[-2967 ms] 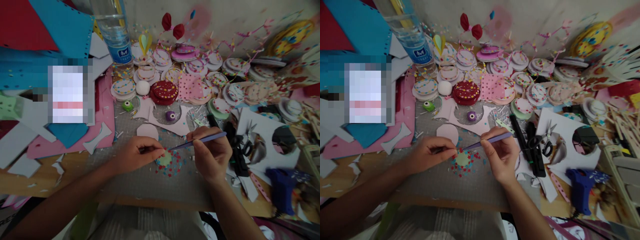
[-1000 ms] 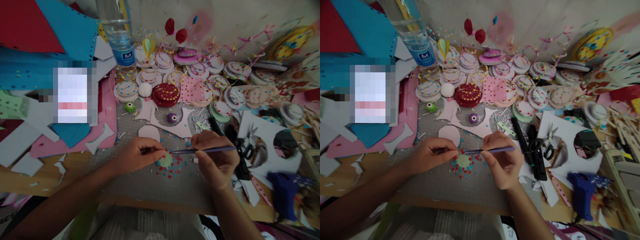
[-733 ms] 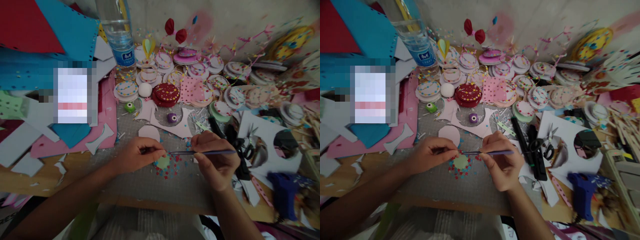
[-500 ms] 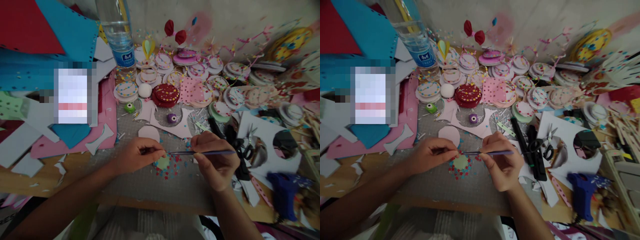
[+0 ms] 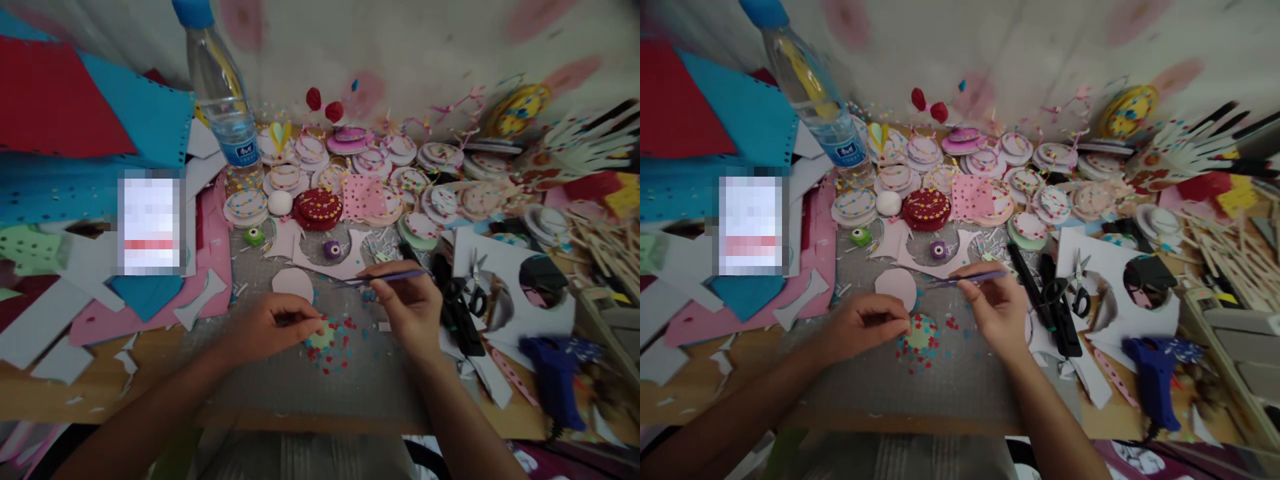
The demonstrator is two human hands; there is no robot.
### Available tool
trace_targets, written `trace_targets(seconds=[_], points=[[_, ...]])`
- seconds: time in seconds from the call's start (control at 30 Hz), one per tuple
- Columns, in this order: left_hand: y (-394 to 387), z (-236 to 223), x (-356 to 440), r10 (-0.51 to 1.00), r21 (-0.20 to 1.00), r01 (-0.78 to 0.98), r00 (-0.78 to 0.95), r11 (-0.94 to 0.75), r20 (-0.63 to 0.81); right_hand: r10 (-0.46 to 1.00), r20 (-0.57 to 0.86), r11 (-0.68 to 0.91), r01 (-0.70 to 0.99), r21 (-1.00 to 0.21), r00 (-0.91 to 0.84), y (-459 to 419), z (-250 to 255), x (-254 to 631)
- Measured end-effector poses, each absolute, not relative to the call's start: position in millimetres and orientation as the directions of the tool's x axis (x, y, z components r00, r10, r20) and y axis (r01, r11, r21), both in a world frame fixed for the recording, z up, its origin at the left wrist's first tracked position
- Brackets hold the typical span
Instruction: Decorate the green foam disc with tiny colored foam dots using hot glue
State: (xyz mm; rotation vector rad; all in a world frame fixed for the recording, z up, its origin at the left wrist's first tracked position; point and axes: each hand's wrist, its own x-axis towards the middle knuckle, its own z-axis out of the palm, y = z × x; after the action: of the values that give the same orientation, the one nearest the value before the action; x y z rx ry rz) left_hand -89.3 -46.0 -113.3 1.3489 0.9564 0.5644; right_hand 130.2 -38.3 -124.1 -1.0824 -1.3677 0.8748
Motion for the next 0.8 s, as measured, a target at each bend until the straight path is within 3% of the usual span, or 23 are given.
trace_targets(seconds=[0.1,0.23,0.33,0.47,0.63,0.8], points=[[-49,-110,-86,0.797,0.971,0.181,0.558,0.157,-0.233,0.943,0.324,0.334,0.233,-0.913,-0.082,-39,-129,129],[-51,-107,-88,0.816,0.966,0.26,0.56,-0.009,-0.143,0.915,0.368,0.403,0.357,-0.843,-0.163,-40,-134,125],[-49,-107,-94,0.879,0.949,0.302,0.472,-0.092,-0.065,0.903,0.382,0.429,0.406,-0.807,-0.196,-38,-136,123],[-45,-112,-99,0.958,0.959,0.279,0.285,-0.048,-0.035,0.887,0.396,0.461,0.423,-0.78,-0.236,-37,-138,123],[-43,-122,-97,0.985,0.954,0.279,0.159,-0.114,0.071,0.915,0.401,0.396,0.26,-0.88,-0.036,-40,-137,127],[-48,-126,-93,0.967,0.942,0.307,0.248,-0.138,0.06,0.91,0.41,0.406,0.068,-0.911,0.066,-45,-136,126]])
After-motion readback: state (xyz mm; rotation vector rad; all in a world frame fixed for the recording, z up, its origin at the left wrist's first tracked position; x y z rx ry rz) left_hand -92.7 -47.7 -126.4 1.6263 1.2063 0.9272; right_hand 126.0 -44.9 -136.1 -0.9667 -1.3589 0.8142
